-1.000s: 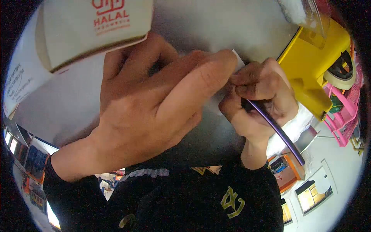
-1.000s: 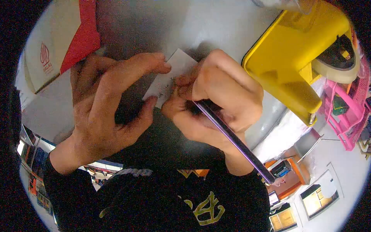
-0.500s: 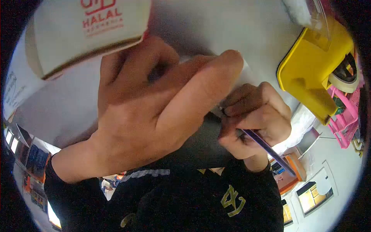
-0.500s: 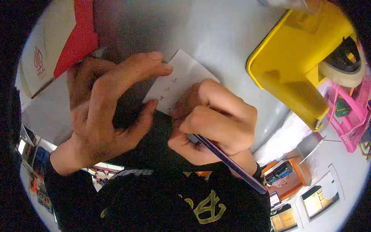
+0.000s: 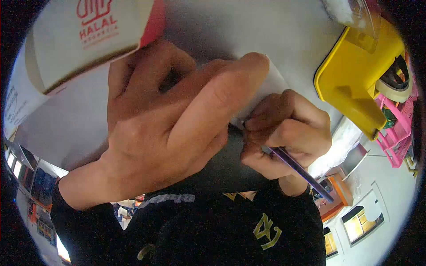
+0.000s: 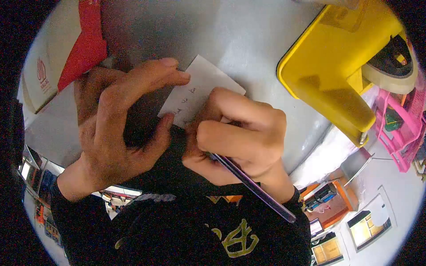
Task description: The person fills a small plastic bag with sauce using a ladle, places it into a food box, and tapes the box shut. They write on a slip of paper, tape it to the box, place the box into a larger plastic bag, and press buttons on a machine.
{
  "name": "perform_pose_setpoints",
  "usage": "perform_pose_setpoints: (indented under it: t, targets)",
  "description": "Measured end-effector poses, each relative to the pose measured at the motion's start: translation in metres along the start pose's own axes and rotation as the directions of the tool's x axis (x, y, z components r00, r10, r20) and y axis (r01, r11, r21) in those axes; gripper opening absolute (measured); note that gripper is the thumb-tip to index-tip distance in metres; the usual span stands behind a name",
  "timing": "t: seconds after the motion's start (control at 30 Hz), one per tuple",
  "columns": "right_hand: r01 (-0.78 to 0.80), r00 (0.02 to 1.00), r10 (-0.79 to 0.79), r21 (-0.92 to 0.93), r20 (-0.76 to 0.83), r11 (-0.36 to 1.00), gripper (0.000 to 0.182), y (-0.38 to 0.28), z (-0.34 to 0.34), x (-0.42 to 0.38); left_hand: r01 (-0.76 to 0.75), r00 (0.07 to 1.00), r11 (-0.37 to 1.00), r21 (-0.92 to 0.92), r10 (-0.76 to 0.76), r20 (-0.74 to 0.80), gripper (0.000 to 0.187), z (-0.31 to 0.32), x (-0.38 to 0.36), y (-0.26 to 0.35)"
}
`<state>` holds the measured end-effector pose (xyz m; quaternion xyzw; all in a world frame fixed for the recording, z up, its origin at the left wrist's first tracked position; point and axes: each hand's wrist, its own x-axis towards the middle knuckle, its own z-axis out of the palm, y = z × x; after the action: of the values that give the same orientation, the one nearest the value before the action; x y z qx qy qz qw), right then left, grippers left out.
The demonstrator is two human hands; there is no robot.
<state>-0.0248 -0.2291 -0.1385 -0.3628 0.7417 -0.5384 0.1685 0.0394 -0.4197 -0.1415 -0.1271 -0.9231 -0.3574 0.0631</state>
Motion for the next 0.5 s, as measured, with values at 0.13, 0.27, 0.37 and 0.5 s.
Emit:
perform_pose_setpoints:
  t: [0.13, 0.27, 0.37, 0.5]
  targets:
    - [0.012, 1.0, -0.012, 0.019, -0.01, 1.0, 0.026, -0.0012, 0.001, 0.0019, 0.003, 1.0, 0.999, 0.041, -0.004, 0.025, 0.053, -0.0042, 0.0007, 0.0003]
    - [-0.002, 0.999, -0.001, -0.064, -0.046, 0.998, 0.024, -0.0024, 0.0034, 0.0003, -0.018, 1.0, 1.0, 0.014, 0.018, 0.002, 0.054, -0.0015, -0.0007, -0.0027]
    - [0.029, 0.998, -0.03, -0.038, -0.047, 0.999, 0.023, 0.0015, 0.0028, 0.0014, -0.041, 0.999, 0.999, -0.024, 0.04, -0.028, 0.053, 0.0036, 0.0006, -0.003]
    - [0.021, 0.998, -0.026, -0.09, -0.057, 0.996, 0.023, -0.0001, 0.0043, -0.0007, -0.019, 1.0, 1.0, 0.011, 0.019, -0.008, 0.053, -0.002, 0.0023, -0.0008]
